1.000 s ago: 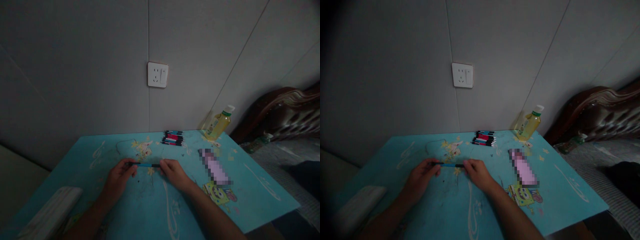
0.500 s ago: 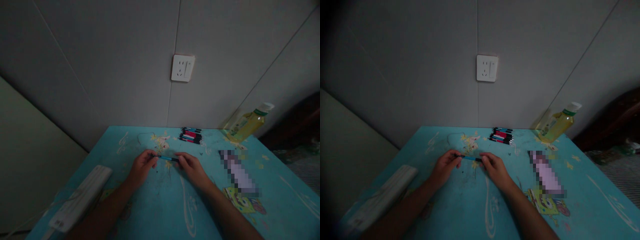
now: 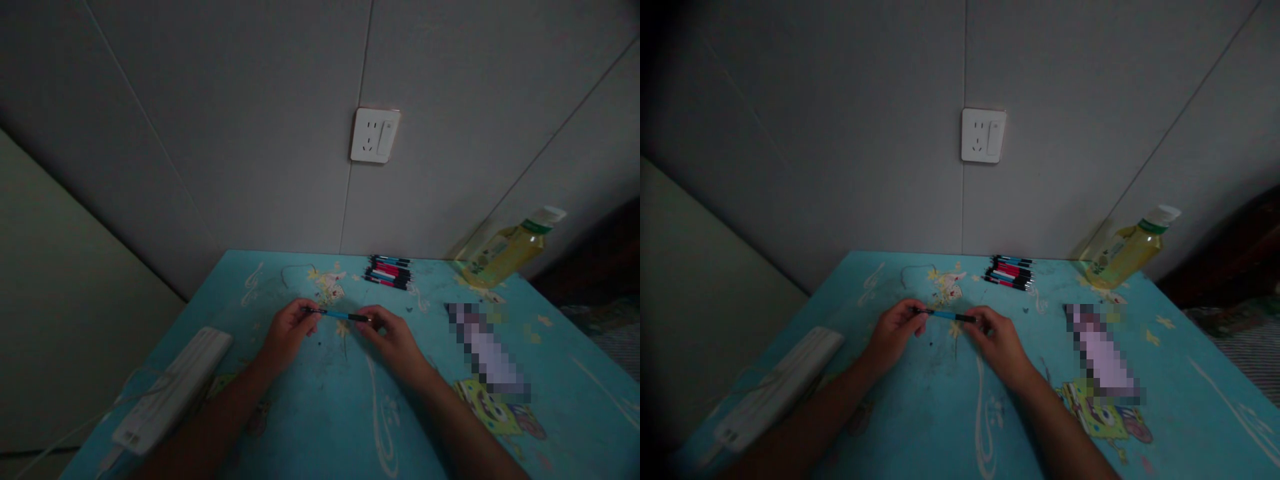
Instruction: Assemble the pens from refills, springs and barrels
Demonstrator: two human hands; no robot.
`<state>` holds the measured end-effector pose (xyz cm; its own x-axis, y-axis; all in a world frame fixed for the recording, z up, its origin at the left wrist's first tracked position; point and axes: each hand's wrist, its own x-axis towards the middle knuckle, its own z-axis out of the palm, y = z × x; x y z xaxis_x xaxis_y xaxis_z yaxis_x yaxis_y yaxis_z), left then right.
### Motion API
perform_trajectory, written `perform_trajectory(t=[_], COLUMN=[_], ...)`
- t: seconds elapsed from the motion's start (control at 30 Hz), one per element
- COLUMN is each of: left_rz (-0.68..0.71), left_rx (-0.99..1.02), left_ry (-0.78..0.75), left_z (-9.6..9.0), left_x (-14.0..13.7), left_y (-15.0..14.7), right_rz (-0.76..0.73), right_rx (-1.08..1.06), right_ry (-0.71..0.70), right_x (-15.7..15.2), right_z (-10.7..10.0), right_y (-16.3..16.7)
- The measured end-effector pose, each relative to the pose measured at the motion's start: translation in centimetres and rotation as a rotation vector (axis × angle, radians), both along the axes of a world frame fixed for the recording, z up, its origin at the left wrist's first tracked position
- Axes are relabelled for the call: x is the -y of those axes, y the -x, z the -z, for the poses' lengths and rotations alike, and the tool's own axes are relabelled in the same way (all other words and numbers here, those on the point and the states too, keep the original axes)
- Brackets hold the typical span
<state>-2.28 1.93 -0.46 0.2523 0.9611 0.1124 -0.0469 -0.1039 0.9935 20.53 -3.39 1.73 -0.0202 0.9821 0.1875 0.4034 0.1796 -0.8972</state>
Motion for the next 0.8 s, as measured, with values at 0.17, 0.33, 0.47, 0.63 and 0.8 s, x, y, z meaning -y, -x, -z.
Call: perform_trajectory(t=[0.17,0.33,0.47,0.63,0.8], left_rz=[0.022,0.001,-0.091,-0.127,-0.125], left_rx=[0.01,-0.005,-0.033,-0.032,-0.053], left_ry=[-0.01,-0.02,-0.02,-0.007,-0.008], left_z=[0.1,0.4,0.7,1.0,0.9], left_x=[0.1,-0.1,-0.7,-0.9,-0.9], left_y=[0.1,0.1,0.3,0.4,0.5], right_rz=[-0.114,-0.084,0.246,0.529,0.54], right_rx=[0.09,0.23,0.513,0.798,0.803], right_ry=[0.041,0.005,-0.102,0.087,0.199], right_x=[0.4,-0.1,-1.5,-2.0,-1.9], right_z=[-0.1,0.1,0.5,1.9,2.7], right_y=[0.2,-0.4,-3.9,-8.7,-9.4])
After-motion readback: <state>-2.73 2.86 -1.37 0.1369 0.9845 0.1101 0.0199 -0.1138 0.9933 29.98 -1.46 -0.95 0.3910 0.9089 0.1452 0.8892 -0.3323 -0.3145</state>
